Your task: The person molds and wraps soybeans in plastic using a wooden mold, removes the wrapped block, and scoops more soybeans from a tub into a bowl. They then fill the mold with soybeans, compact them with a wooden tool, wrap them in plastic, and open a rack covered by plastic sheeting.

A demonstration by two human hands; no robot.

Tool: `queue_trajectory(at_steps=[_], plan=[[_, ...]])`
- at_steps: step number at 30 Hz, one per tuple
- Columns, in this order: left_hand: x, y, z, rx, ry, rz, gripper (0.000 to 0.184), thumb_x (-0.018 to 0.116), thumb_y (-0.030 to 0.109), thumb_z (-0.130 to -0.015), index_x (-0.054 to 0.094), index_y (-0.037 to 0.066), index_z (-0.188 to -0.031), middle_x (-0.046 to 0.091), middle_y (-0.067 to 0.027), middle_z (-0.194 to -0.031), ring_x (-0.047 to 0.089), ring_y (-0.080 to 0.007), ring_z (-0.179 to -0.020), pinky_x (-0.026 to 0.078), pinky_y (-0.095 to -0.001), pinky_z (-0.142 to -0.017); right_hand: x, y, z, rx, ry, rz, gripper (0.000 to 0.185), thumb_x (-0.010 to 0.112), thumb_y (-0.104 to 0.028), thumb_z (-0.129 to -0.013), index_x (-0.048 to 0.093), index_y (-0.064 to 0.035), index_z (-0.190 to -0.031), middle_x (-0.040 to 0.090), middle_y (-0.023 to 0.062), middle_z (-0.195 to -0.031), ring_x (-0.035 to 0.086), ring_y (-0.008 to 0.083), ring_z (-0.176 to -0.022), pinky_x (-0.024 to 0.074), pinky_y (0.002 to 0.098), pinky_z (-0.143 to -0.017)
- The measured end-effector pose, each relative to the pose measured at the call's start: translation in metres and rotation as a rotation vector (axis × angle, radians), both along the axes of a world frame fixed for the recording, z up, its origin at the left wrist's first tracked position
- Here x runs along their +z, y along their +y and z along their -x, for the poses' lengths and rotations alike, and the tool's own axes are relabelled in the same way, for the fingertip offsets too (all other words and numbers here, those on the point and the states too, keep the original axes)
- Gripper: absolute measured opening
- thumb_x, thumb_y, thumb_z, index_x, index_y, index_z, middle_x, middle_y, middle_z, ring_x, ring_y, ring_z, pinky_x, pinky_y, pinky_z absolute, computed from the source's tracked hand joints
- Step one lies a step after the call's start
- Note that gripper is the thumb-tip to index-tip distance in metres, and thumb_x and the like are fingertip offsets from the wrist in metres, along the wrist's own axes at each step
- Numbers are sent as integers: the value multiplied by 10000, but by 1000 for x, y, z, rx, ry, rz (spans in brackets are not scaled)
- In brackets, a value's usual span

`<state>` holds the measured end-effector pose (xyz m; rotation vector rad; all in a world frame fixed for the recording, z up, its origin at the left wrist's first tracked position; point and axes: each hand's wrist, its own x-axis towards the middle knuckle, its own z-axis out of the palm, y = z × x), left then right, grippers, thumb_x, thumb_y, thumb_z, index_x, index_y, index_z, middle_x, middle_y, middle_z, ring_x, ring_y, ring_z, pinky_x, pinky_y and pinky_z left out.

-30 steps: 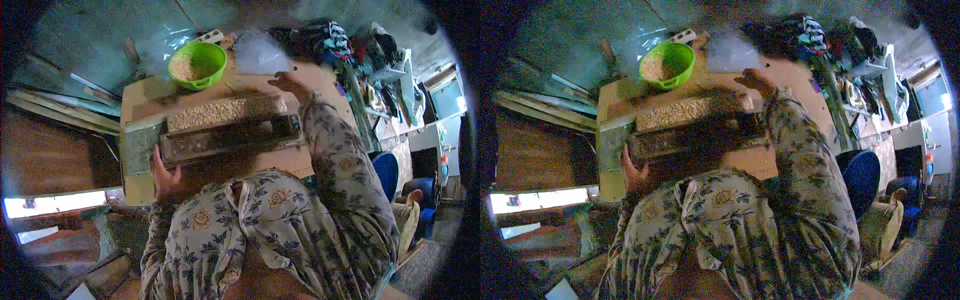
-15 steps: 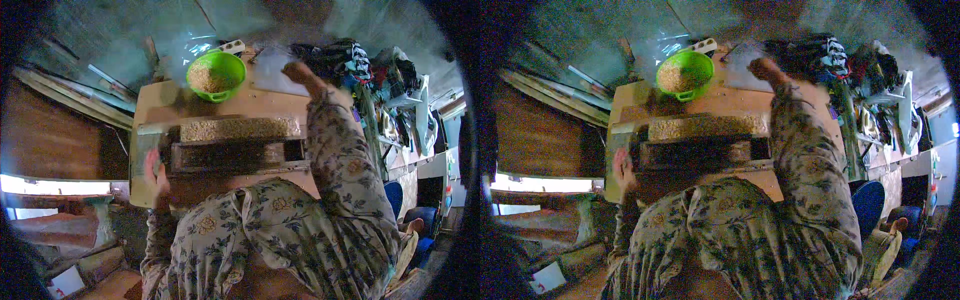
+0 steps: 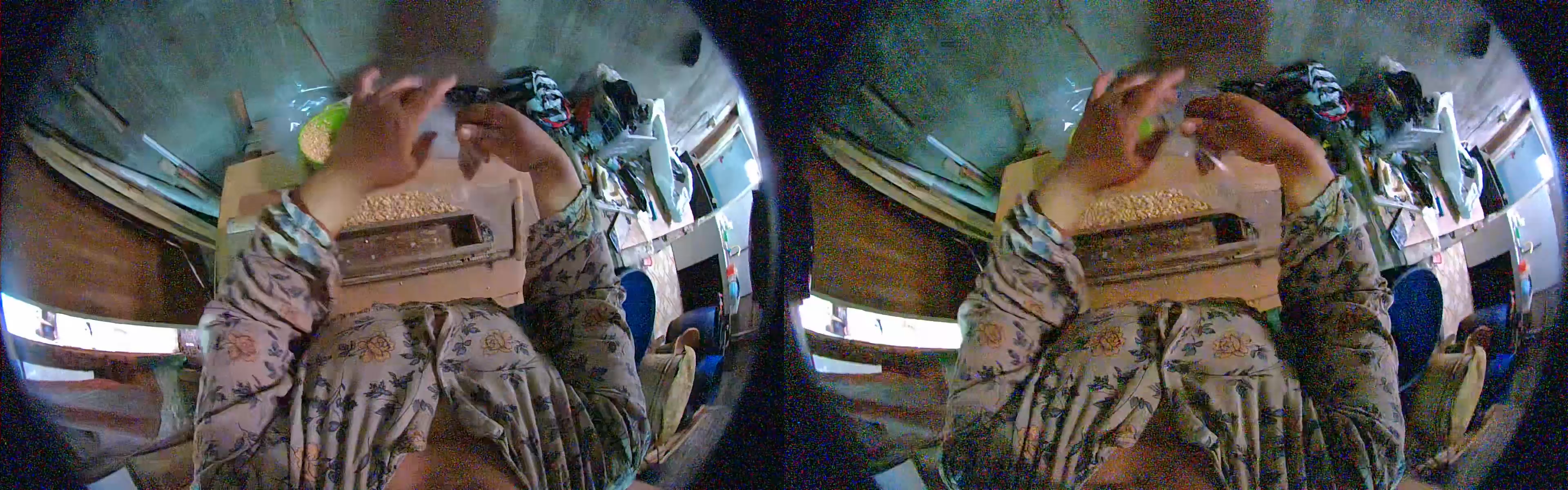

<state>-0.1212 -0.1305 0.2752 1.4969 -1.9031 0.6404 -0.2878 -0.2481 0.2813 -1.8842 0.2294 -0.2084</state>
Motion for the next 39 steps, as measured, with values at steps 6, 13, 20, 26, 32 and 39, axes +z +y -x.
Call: queue_trajectory(at_steps=[6, 13, 20, 26, 32, 39], plan=[[-4, 20, -8, 9, 247, -197, 189, 511, 193, -781, 612, 46, -845, 601, -159, -815, 576, -332, -747, 469, -373, -658, -16, 50, 35, -37, -339, -10, 500, 614, -201, -755, 378, -58, -1172, 559, 92, -938, 584, 189, -696, 467, 284, -615], [-1, 38, -63, -48, 528, -701, 215, 608, 246, -738, 622, 51, -828, 626, -71, -773, 584, -172, -688, 455, -290, -626, -60, 28, 37, -499, -74, 21, 183, 586, -91, -761, 547, -11, -921, 592, 59, -766, 538, 139, -656, 451, 279, -606], [-12, 50, -77, -254, 757, -994, 194, 634, 248, -759, 615, 80, -854, 552, 30, -695, 495, -66, -651, 419, -222, -555, 3, 24, 46, -447, 48, 541, 131, 618, -118, -733, 537, -18, -708, 537, 11, -621, 478, 73, -582, 400, 234, -529], [-20, 53, -92, -377, 632, -1011, 136, 618, 146, -741, 610, 44, -830, 593, -3, -770, 529, -93, -706, 444, -244, -671, -10, 1, 52, -339, 136, 689, 117, 605, -89, -713, 507, -48, -666, 513, 7, -610, 445, 79, -583, 373, 248, -525], [-36, 52, -91, -123, 307, -530, 174, 585, 102, -696, 573, 43, -859, 588, -96, -767, 571, -211, -734, 443, -308, -658, -18, 0, 57, -391, 267, 1077, 136, 607, -155, -666, 564, -63, -757, 574, 92, -704, 554, 243, -662, 441, 339, -615], [-45, 81, -71, 27, 113, -135, 159, 506, 13, -746, 554, 59, -891, 561, -127, -862, 554, -304, -815, 452, -353, -693, -64, 31, 86, -625, -146, 1639, 90, 571, -130, -677, 586, -105, -762, 578, 40, -826, 536, 233, -755, 423, 367, -657]])
